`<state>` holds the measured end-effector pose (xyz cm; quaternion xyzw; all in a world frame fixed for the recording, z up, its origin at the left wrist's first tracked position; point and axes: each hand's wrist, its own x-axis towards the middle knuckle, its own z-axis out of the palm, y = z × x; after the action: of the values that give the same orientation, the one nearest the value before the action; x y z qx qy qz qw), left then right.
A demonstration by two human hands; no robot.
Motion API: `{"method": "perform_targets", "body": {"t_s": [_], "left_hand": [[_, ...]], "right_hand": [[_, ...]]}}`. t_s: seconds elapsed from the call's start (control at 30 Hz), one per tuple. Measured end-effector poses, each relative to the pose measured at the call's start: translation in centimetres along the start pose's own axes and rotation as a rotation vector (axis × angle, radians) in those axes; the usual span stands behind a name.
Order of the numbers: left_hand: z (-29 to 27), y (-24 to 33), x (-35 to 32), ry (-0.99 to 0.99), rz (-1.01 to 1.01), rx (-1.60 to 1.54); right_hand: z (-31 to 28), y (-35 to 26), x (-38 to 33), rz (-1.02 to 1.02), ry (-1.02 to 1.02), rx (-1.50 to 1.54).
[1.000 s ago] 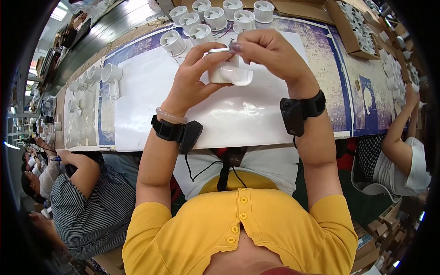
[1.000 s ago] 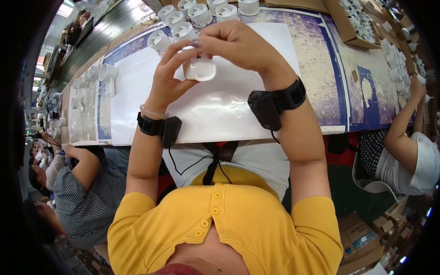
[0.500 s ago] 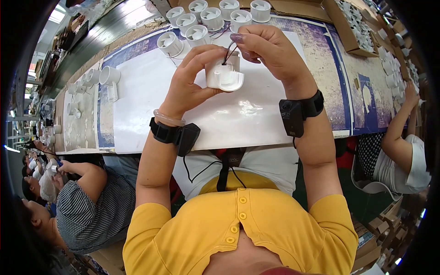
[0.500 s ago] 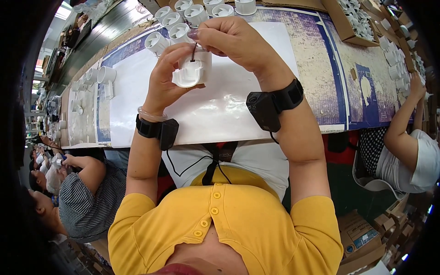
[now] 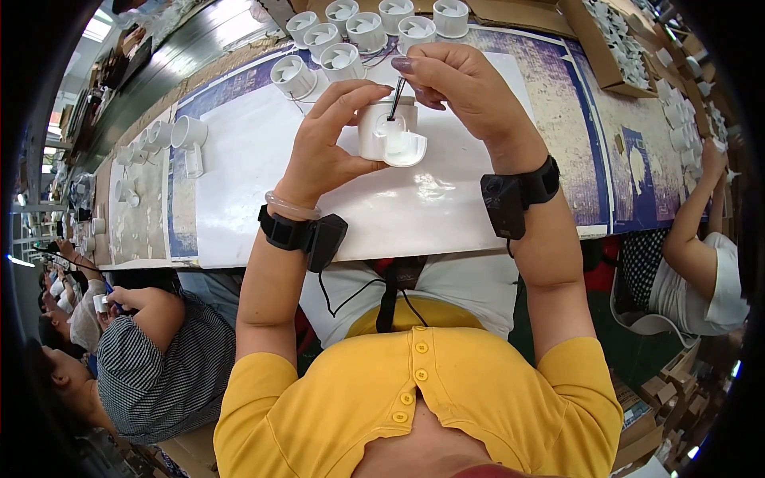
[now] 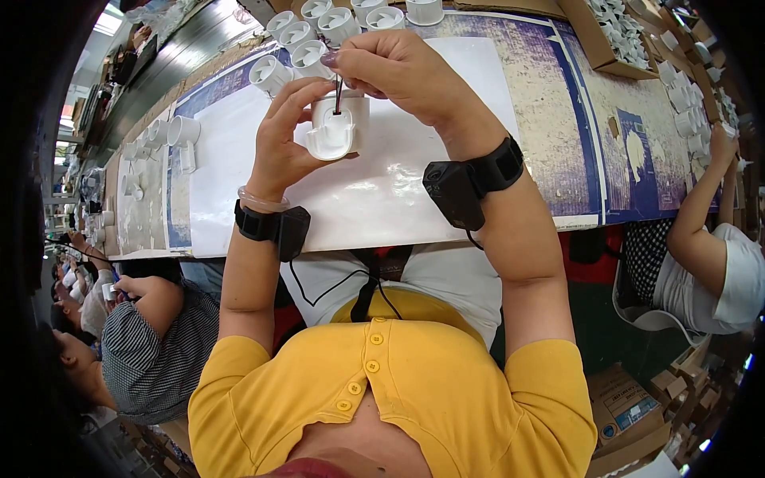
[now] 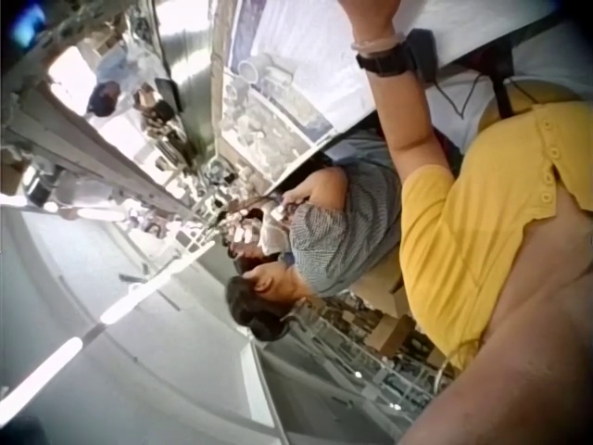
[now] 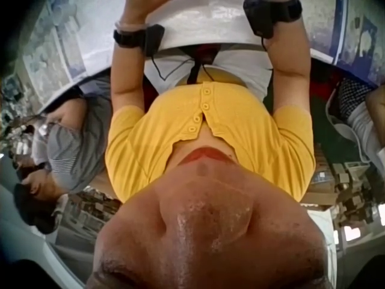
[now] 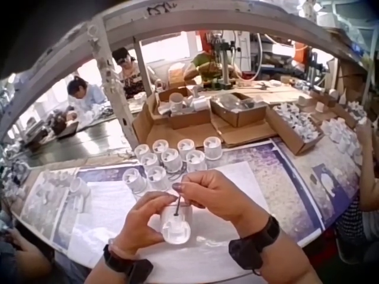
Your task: Assembling small white plastic components by hand at a production workbench.
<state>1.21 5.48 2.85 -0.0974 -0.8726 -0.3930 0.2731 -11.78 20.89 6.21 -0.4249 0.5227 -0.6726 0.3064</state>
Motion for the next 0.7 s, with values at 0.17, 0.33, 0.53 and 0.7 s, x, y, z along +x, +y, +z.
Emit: {"method": "perform_targets", "body": {"t_s": [0.17,0.33,0.53,0.7], "left_hand": [[0.1,-0.3,0.0,0.027,0.056,0.066],[0.1,-0.4,-0.1,0.024,0.029,0.064],[0.9,-0.9,-0.4,0.004,-0.029,-0.215],[0.9,-0.5,-0.6,-0.02,-0.069,-0.356]], "right_hand": [[-0.3,0.3,0.1,-0.001,0.0,-0.026],[-0.2,0.1,0.2,-0.022,0.018,-0.077],[0.6,0.6,0.3,-0.076,0.049,-0.021],[1.0,1.0,0.3,-0.11,-0.002,0.078]]}}
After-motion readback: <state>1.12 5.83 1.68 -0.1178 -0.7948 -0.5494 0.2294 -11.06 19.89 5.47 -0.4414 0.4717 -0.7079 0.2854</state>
